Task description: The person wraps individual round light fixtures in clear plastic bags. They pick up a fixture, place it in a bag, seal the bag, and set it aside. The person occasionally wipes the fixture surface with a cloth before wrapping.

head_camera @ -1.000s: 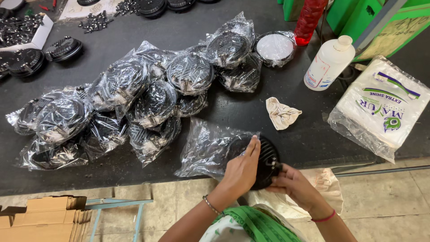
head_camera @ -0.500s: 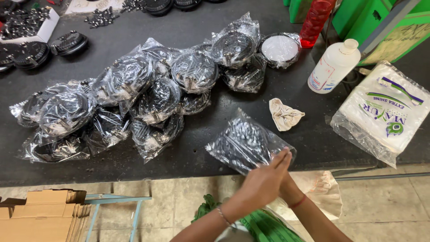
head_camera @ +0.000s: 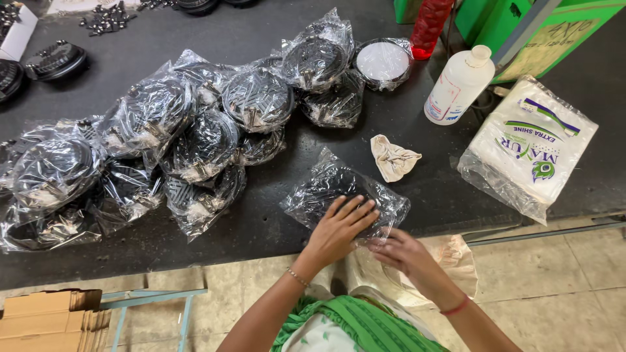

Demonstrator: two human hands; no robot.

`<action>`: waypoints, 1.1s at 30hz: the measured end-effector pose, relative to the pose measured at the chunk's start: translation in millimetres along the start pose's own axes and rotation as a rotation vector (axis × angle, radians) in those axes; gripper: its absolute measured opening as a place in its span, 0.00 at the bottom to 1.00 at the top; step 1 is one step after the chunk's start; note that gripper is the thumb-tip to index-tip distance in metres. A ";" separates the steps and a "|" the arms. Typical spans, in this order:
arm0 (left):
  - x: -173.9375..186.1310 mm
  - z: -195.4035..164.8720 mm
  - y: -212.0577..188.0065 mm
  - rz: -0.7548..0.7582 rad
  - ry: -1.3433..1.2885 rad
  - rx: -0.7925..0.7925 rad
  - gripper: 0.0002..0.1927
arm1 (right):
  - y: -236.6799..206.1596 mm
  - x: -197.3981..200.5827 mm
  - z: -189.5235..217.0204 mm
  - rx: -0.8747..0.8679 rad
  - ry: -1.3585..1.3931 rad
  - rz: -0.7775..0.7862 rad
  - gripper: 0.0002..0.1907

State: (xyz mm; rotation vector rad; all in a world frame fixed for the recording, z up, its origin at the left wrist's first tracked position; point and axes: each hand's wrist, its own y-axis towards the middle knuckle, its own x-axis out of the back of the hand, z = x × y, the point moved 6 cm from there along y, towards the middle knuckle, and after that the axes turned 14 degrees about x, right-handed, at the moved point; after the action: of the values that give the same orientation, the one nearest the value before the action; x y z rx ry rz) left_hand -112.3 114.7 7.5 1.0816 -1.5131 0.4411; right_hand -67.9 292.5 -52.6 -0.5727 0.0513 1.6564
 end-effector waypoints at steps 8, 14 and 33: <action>25.4 42.1 6.3 -0.236 -0.688 0.421 0.18 | 15.9 45.2 73.7 0.483 -0.357 -0.265 0.16; 61.9 133.1 15.6 -0.247 -1.278 0.528 0.06 | 114.0 -37.3 97.4 0.581 -0.464 0.170 0.18; 117.9 156.1 51.2 -0.456 -1.009 0.440 0.10 | 190.4 -159.7 131.2 0.370 -0.864 0.819 0.19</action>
State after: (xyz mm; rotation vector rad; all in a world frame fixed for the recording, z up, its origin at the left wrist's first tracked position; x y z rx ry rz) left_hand -232.4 -25.7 89.8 2.1401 -1.9667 -0.1571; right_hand -282.1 158.0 69.7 0.5582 -0.0489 2.4838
